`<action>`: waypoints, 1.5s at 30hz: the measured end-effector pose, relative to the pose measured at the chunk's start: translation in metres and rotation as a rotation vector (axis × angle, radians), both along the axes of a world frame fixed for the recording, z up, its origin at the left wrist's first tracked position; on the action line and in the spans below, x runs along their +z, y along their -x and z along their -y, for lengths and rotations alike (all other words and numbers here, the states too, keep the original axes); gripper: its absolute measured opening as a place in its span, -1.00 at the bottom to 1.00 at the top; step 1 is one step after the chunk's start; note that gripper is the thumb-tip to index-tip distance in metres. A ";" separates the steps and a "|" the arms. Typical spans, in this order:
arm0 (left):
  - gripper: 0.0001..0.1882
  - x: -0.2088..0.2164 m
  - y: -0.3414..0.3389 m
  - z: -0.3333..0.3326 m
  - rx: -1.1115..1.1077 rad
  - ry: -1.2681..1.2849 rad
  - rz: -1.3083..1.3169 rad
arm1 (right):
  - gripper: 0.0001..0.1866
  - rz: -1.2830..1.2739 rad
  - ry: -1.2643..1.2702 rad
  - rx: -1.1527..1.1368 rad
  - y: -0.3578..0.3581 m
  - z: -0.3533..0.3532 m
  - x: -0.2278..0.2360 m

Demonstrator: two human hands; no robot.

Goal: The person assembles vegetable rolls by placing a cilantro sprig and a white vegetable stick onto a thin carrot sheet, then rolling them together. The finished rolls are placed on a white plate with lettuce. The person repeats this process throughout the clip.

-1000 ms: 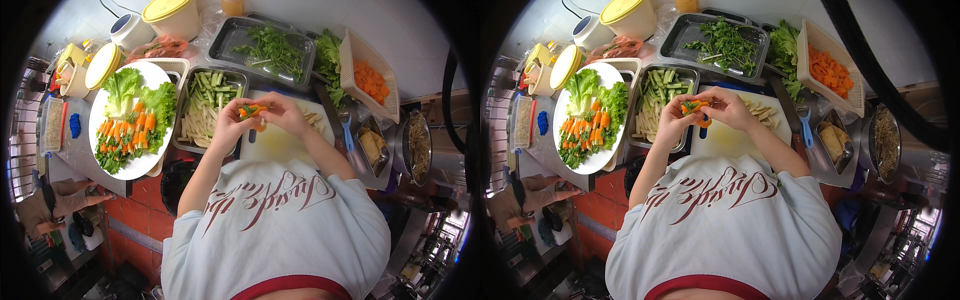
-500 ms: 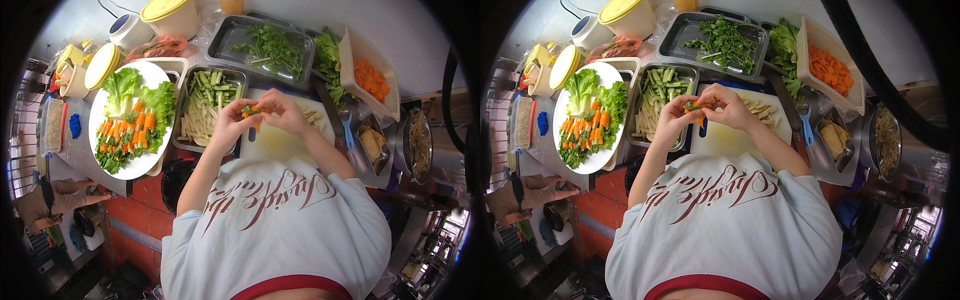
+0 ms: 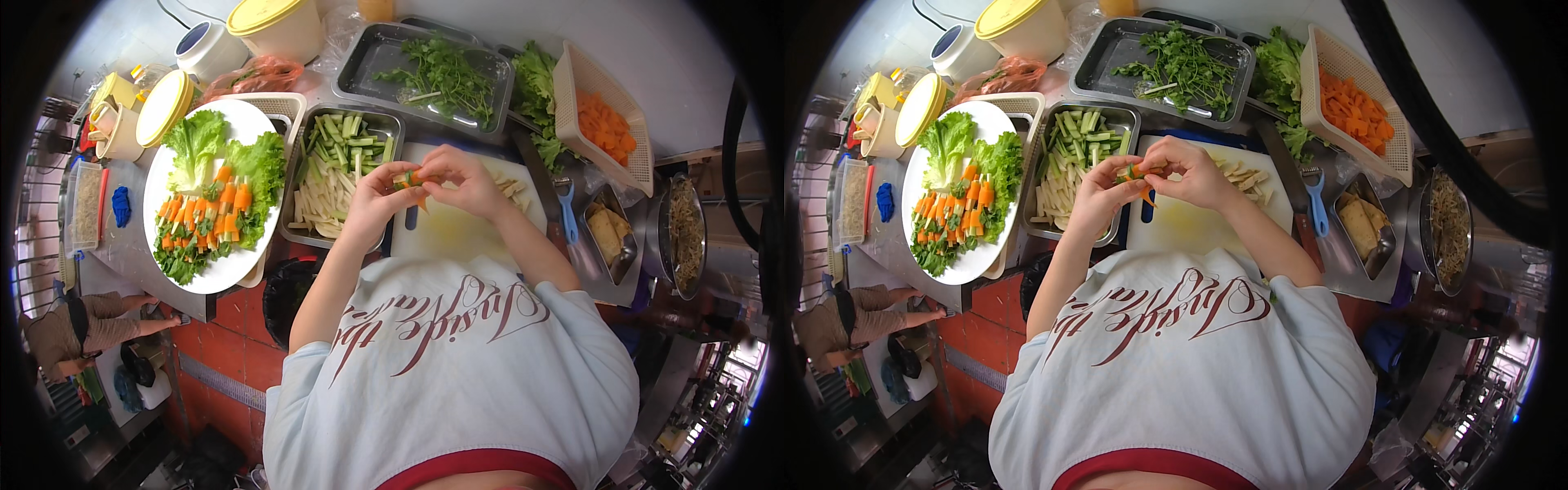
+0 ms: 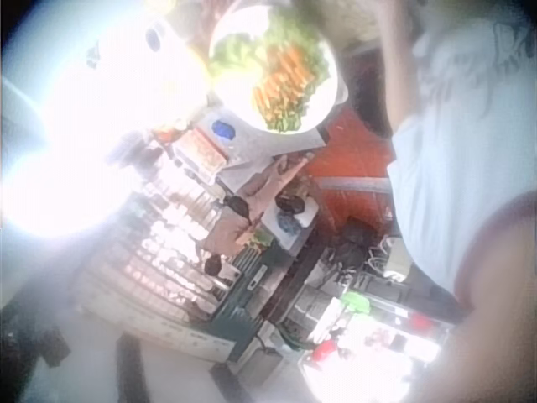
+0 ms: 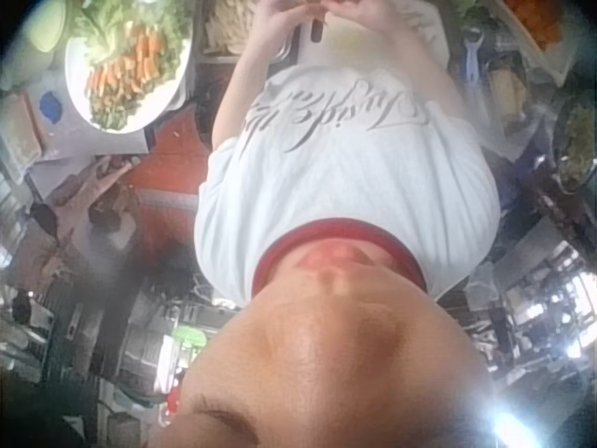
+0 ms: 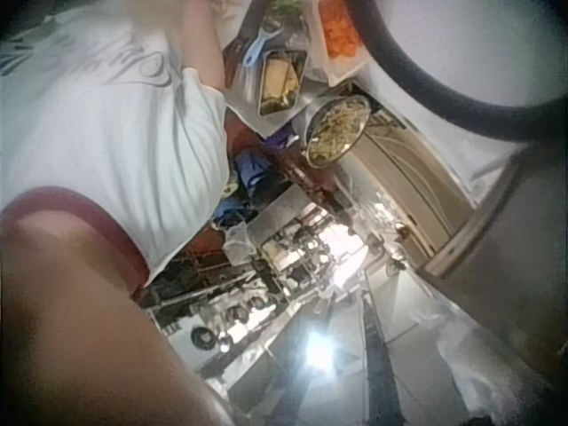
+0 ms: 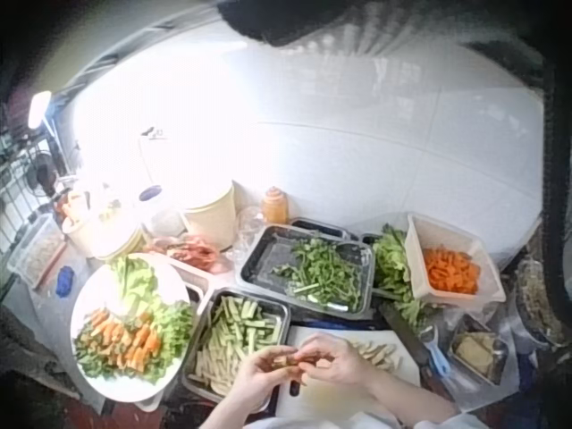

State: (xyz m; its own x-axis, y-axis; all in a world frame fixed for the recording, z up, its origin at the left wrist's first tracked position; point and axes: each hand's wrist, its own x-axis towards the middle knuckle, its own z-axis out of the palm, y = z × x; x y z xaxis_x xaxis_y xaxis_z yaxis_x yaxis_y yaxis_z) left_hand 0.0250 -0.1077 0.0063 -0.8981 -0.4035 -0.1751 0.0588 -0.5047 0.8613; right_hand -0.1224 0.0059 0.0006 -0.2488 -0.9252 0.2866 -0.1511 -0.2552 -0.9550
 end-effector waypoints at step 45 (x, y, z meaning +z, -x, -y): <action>-0.67 -0.016 -0.014 0.002 -0.070 0.024 0.160 | -0.73 0.118 -0.245 0.056 -0.008 0.001 0.000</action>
State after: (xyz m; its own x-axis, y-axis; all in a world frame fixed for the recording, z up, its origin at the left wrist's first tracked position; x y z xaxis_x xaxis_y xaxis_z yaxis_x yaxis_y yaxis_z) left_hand 0.0394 -0.1093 -0.0098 -0.8856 -0.3464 -0.3093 -0.1149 -0.4820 0.8686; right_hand -0.1147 0.0052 0.0008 -0.2134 -0.9767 0.0248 -0.0274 -0.0194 -0.9994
